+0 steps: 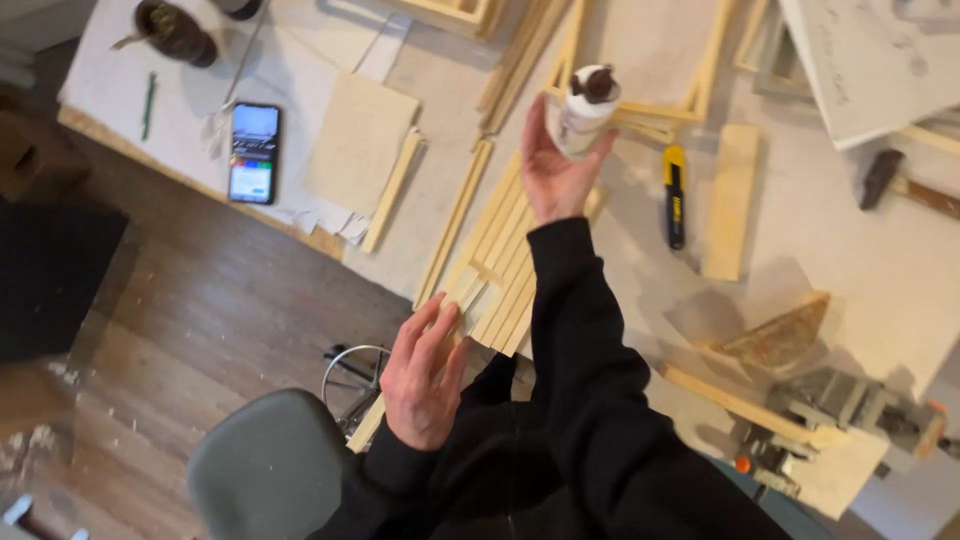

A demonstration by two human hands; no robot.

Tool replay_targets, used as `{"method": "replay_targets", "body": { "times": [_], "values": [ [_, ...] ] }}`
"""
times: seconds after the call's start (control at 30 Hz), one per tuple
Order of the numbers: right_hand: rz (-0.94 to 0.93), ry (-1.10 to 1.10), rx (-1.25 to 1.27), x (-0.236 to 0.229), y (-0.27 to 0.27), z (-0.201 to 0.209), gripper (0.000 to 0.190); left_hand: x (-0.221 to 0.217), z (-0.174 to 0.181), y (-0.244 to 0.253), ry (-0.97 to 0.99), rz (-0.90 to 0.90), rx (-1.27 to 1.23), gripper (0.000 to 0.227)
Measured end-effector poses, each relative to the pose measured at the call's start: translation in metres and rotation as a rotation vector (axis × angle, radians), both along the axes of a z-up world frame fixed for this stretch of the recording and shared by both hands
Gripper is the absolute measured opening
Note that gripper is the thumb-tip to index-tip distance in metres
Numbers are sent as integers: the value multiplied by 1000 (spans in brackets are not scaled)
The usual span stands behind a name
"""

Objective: Assembling and gluing wooden frame components using a clamp and hammer.

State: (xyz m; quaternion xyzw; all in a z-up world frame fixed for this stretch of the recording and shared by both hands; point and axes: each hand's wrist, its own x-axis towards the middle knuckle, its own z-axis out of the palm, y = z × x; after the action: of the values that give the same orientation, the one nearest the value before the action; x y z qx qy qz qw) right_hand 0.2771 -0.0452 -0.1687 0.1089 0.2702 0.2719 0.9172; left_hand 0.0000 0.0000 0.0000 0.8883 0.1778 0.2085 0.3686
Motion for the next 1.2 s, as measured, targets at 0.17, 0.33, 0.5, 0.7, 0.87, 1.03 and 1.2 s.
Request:
{"method": "replay_targets", "body": {
  "times": [0.17,0.33,0.5,0.7,0.87,1.03,1.2],
  "values": [
    [-61,9,113,29,1,-79,75,-28,-1,9,62,80,-57,46],
    [172,-384,-153,-16,-43,22,72,-39,-20,31,47,54,-60,45],
    [7,-1379,-1356,2,-139,100,70,-31,-24,39,1,-106,-97,49],
    [606,-1525,-1500,-17,-178,255,54,-9,-10,28,-43,-287,-342,46],
    [406,-1569,-1642,-55,-175,270,56,-4,-1,25,-159,-376,-325,47],
    [202,-1617,-1755,-76,-185,276,70,-6,7,25,-186,-433,-319,48],
    [65,-1649,-1666,-69,-185,262,81,-12,19,27,-174,-502,-279,52]
  ]
}}
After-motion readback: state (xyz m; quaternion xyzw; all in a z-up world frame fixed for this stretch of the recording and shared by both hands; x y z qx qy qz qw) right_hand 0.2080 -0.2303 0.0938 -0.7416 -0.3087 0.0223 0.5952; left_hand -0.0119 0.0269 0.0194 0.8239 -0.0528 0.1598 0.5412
